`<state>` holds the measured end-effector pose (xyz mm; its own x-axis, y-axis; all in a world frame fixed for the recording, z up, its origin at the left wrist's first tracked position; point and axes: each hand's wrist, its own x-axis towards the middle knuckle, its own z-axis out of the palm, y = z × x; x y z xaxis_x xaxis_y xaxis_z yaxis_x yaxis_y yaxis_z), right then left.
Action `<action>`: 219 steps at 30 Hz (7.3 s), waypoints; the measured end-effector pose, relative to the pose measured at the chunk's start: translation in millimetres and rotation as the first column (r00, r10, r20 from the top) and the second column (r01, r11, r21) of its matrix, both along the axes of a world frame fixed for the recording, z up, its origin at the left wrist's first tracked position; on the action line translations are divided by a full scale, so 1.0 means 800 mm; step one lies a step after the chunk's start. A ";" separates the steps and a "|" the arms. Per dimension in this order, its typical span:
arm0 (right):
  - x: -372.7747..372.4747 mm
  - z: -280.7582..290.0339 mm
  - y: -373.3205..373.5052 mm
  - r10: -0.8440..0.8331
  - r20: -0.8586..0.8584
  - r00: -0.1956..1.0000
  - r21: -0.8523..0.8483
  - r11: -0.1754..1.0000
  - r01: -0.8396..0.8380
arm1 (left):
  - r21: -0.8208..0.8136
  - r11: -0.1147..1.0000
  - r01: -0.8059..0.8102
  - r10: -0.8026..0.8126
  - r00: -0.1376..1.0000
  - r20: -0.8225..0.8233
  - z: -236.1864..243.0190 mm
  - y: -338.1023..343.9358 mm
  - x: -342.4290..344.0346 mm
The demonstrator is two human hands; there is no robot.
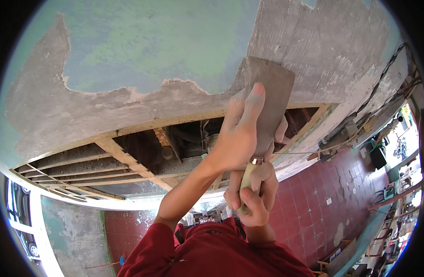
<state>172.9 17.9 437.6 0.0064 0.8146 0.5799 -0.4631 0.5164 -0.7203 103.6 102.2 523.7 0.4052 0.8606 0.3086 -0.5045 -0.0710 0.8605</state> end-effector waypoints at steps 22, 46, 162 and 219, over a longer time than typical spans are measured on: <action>-0.003 0.008 -0.001 0.038 -0.134 0.990 -0.066 0.997 -0.047 | -0.006 1.000 -0.010 0.010 0.997 0.080 -0.005 -0.002 0.004; 0.012 0.014 0.003 0.097 0.035 0.995 0.021 0.995 -0.098 | 0.102 0.995 -0.012 0.009 1.000 0.027 0.001 0.006 0.008; 0.013 0.043 0.023 0.030 -0.016 0.999 0.105 0.994 -0.028 | 0.184 0.981 -0.061 0.046 0.995 0.089 0.044 0.023 0.018; 0.011 0.084 0.035 0.021 -0.007 1.000 0.199 0.980 -0.019 | 0.263 0.963 -0.061 0.058 0.998 0.020 0.078 0.024 0.013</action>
<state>182.0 46.2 505.2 -0.0030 0.6834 0.7301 -0.4807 0.6392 -0.6003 114.2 121.1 586.1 0.3506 0.7709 0.5318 -0.5024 -0.3244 0.8015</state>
